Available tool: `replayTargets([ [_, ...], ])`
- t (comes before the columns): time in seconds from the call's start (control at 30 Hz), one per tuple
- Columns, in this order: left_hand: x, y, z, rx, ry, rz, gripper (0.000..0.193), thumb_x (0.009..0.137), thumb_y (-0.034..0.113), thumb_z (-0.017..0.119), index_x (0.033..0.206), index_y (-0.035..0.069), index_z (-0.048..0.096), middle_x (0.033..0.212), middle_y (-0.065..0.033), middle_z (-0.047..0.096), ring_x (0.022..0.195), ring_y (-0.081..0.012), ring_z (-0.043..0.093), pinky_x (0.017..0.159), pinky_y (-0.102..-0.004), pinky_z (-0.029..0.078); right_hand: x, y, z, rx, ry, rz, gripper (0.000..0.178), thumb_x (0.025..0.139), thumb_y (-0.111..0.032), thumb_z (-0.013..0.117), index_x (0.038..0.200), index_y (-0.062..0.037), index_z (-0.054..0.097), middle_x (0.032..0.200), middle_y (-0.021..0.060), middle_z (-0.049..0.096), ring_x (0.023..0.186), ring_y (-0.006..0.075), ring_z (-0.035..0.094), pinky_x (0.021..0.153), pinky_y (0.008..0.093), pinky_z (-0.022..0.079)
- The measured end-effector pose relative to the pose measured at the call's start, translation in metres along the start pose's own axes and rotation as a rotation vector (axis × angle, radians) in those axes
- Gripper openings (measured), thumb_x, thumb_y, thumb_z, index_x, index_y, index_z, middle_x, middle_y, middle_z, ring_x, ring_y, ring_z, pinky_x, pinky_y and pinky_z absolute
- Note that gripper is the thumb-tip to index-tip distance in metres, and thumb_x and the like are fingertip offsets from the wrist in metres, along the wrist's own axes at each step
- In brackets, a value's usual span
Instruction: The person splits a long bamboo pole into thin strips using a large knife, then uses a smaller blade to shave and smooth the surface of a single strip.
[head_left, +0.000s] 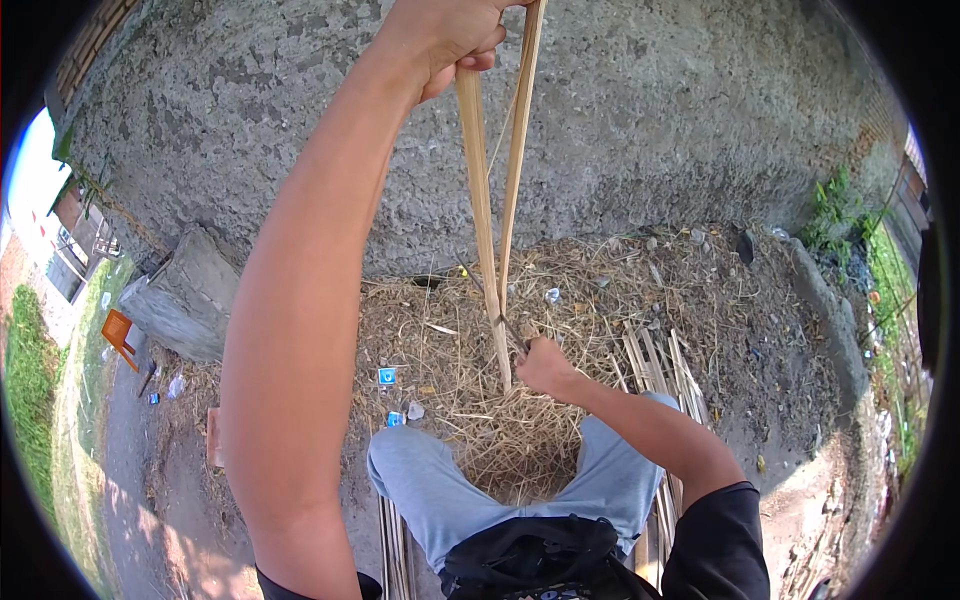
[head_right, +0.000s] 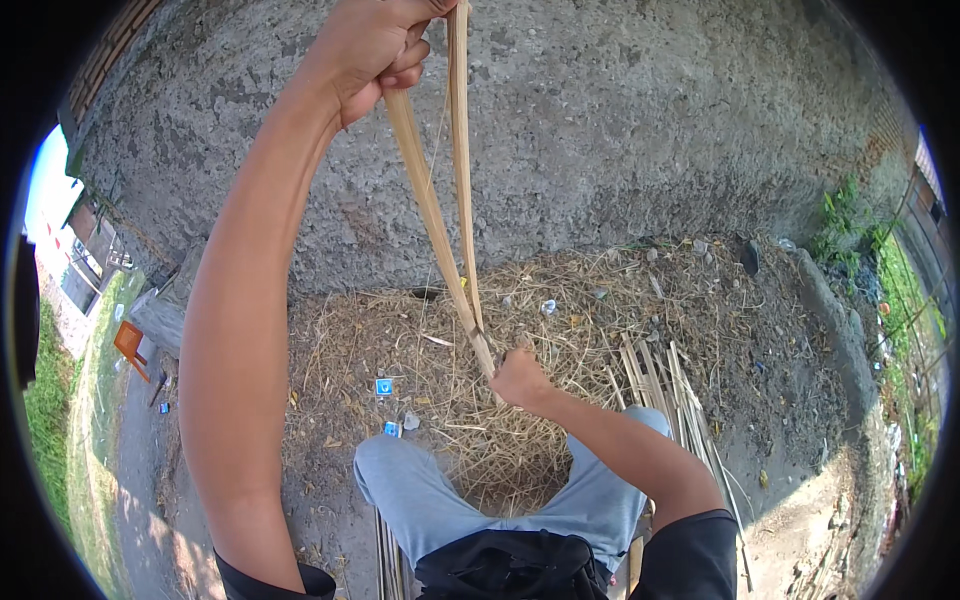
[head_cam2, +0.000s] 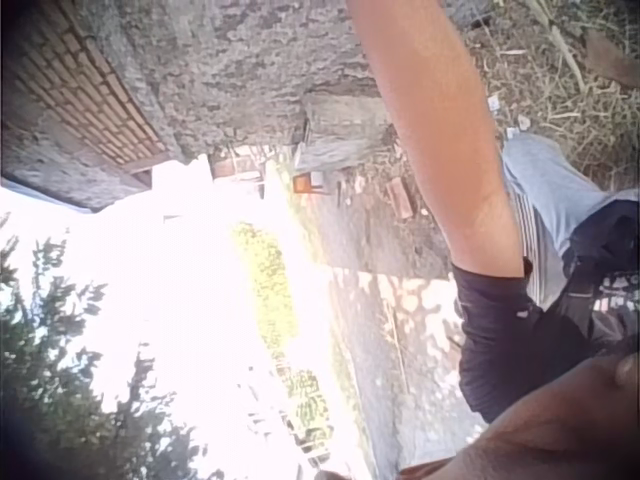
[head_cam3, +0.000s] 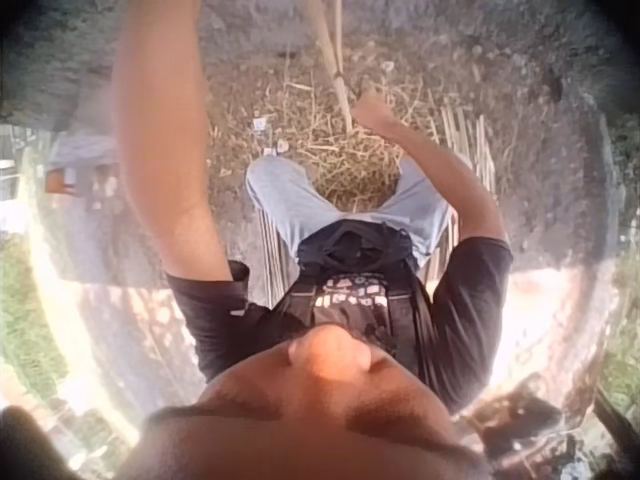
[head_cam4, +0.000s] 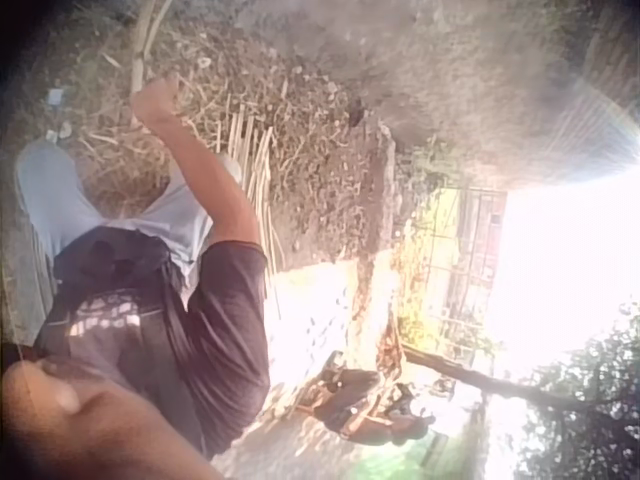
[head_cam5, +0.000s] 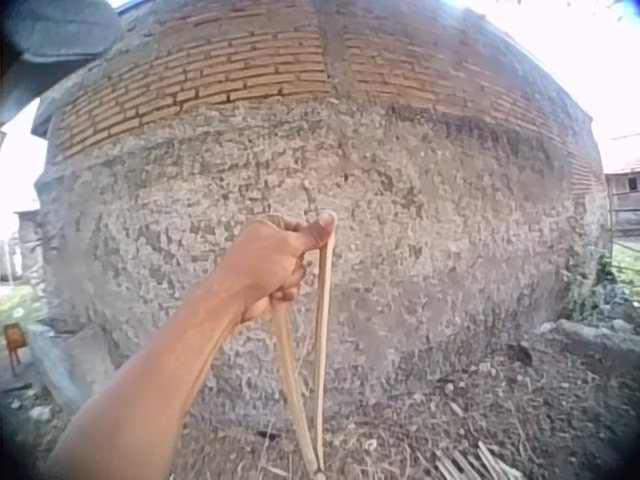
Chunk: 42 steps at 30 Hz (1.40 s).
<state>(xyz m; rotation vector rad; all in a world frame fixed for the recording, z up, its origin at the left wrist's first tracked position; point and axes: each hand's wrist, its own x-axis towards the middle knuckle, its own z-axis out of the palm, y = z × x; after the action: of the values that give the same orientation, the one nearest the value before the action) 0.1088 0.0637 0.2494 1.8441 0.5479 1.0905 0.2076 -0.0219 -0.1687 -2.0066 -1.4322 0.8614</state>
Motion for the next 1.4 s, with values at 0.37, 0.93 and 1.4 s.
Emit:
replayTargets([
  [0.37, -0.01, 0.004, 0.006, 0.135, 0.139, 0.077, 0.028, 0.089, 0.023, 0.076, 0.086, -0.003, 0.066, 0.053, 0.0041, 0.039, 0.043, -0.0083, 0.032, 0.041, -0.0276, 0.028, -0.003, -0.021, -0.029, 0.339, -0.302, 0.148, 0.022, 0.087, -0.014, 0.07, 0.081, -0.0005, 0.053, 0.064, 0.0114, 0.059, 0.053, 0.019, 0.062, 0.044, 0.0356, 0.049],
  [0.93, 0.011, -0.009, 0.007, 0.011, -0.026, 0.083, 0.031, 0.096, 0.025, 0.066, 0.075, 0.003, 0.059, 0.049, 0.0048, 0.035, 0.04, -0.0082, 0.029, 0.041, -0.0293, 0.026, -0.042, -0.147, -0.138, 0.336, 0.429, -0.473, 0.035, 0.099, -0.024, 0.058, 0.082, 0.0059, 0.064, 0.049, 0.0065, 0.045, 0.043, 0.0118, 0.036, 0.044, 0.0361, 0.03],
  [1.4, 0.009, -0.027, -0.04, -0.002, 0.068, 0.011, 0.024, 0.095, 0.027, 0.068, 0.088, 0.006, 0.057, 0.052, 0.0073, 0.035, 0.039, -0.0053, 0.028, 0.039, -0.0262, 0.021, 0.012, 0.143, 0.079, 0.361, -0.336, 0.073, 0.023, 0.086, -0.016, 0.072, 0.096, 0.0039, 0.069, 0.074, 0.0113, 0.068, 0.061, 0.0166, 0.066, 0.058, 0.032, 0.055],
])
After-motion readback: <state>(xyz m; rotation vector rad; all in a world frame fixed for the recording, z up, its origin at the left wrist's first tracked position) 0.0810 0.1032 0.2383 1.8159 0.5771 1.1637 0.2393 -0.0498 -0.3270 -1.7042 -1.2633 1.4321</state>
